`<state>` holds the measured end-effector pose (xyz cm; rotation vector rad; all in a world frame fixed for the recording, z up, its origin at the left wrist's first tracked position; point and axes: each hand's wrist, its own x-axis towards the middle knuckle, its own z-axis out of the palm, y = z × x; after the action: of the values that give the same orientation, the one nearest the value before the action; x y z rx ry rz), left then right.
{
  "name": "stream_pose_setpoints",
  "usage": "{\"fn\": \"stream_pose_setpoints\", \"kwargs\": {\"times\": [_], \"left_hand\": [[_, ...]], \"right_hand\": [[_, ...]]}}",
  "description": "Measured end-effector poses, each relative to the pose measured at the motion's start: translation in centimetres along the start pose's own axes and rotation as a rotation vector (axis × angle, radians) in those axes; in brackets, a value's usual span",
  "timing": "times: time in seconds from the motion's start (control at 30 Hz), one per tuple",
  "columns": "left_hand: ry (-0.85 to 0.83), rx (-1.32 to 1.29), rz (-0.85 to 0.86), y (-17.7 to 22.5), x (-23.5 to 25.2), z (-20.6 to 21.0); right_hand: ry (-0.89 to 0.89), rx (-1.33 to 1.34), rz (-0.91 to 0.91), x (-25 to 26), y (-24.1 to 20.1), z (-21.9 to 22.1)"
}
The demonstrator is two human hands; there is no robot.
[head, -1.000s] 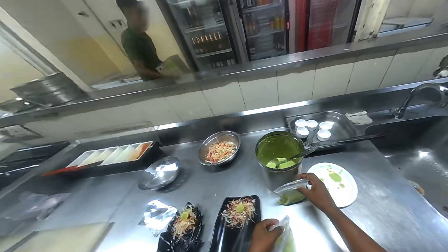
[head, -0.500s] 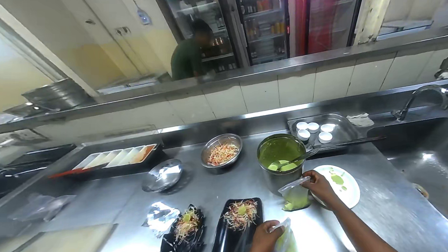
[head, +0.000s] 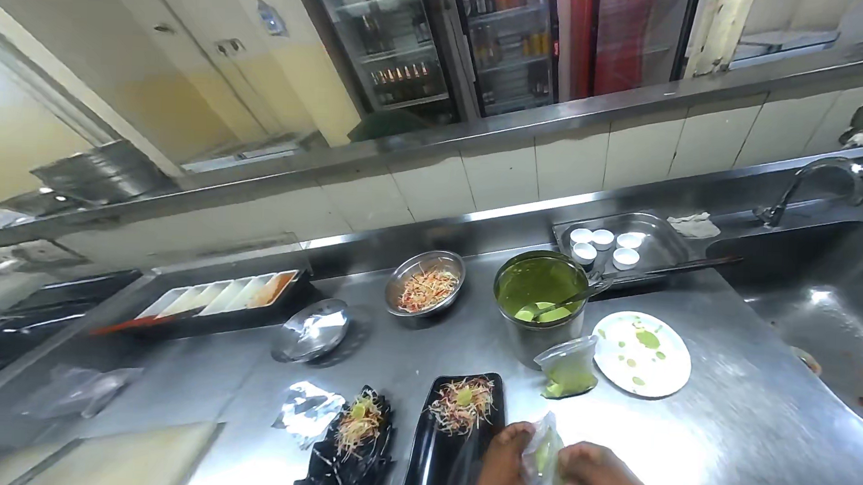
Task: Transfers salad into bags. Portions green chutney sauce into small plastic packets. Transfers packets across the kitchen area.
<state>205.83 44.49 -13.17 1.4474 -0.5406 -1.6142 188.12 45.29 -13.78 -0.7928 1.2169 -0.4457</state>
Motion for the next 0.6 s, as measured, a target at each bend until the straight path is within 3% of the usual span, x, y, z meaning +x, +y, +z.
{"fn": "stream_pose_setpoints", "kwargs": {"times": [0.2,0.33,0.5,0.6], "left_hand": [[-0.074,-0.049,0.044,-0.9,-1.3,0.0],[-0.131,0.059,0.033,-0.5,-2.0,-0.7],[-0.100,0.333,0.084,0.0,-1.8,-1.4],[-0.045,0.606,0.190,0.1,-1.9,-1.7]], "right_hand": [[-0.012,0.515,0.013,0.1,0.6,1.2],[-0.045,0.630,0.012,0.2,-0.2,0.3],[-0.155,0.338,-0.017,-0.2,-1.0,-1.4],[-0.087,0.036,-0.029,-0.9,-2.0,-2.2]]}}
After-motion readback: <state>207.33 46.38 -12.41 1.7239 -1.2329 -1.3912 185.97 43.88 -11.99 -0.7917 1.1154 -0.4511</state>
